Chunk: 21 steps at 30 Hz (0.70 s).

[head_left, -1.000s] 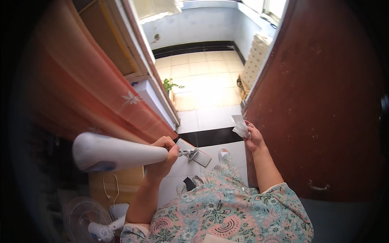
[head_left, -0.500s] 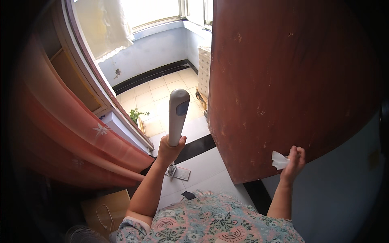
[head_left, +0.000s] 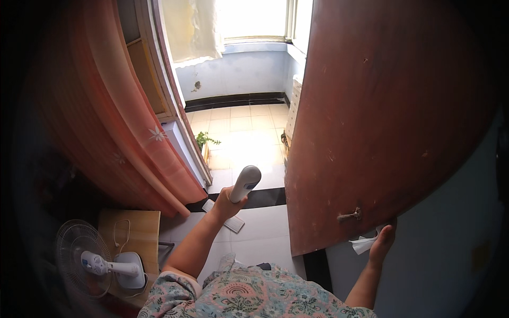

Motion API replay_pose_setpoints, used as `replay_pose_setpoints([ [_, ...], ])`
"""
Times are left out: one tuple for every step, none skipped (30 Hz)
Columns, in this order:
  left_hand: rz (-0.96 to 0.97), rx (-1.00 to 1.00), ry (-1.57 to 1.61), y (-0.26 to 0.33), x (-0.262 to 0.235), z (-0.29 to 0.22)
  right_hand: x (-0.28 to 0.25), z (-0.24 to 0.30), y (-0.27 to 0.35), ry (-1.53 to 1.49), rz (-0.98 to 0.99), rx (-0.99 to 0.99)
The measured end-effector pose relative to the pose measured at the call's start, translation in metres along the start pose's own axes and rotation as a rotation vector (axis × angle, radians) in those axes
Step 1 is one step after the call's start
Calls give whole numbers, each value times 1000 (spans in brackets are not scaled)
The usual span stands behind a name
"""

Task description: The person mops the tiled floor of a balcony and a bedroom using a flat mop and a white cloth. They wipe the mop handle with the cloth and move an orange stool to clean underneath it.

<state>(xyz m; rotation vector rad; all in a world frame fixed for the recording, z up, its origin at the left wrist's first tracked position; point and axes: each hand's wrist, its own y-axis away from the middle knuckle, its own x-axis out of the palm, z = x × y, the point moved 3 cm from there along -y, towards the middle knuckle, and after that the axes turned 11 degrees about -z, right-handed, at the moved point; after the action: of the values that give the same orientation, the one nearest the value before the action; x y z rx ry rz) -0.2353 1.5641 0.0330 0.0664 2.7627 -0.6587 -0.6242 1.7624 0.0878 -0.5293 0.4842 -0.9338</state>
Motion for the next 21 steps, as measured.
replay_pose_setpoints([
  [-21,8,5,9,-4,0,0,3,0,-21,9,27],
  [18,-34,-32,16,-8,0,-1,10,-4,-20,34,-31],
  [14,-77,-54,26,-14,-3,-2,13,-4,-44,73,11],
  [11,-120,-75,34,-20,-6,0,17,-2,-67,112,53],
  [-10,-126,-77,40,-26,-12,1,23,-4,3,63,-92],
  [10,-122,-106,45,-32,-12,3,27,-3,-2,95,-85],
  [31,-118,-135,50,-38,-9,4,33,-1,-6,127,-78],
  [51,-110,-158,50,-42,-13,7,40,2,-7,155,-77],
  [9,-143,-84,53,-49,-26,12,44,7,-39,189,-78],
  [-11,-142,-76,53,-56,-26,18,46,14,-70,222,-78],
  [-26,-141,-70,56,-65,-24,25,49,22,-100,251,-74],
  [-39,-139,-65,57,-74,-22,35,53,28,-104,266,-133],
  [-49,-176,-20,58,-79,-19,46,55,34,-108,278,-191],
  [-56,-172,-8,59,-85,-18,59,59,41,-110,293,-249],
  [-63,-168,2,60,-92,-19,73,64,49,-107,281,-287],
  [-70,-164,11,61,-99,-20,88,69,54,-124,312,-349],
  [-79,-177,8,62,-105,-21,105,68,61,-171,349,-312],
  [-101,-159,-6,63,-115,-19,121,66,66,-220,377,-274],
  [-124,-141,-22,67,-126,-14,136,60,74,-128,410,-326],
  [-147,-117,-31,66,-135,-14,151,59,76,-125,469,-290],
  [-171,-124,-48,68,-145,-14,167,61,80,-122,528,-253],
])
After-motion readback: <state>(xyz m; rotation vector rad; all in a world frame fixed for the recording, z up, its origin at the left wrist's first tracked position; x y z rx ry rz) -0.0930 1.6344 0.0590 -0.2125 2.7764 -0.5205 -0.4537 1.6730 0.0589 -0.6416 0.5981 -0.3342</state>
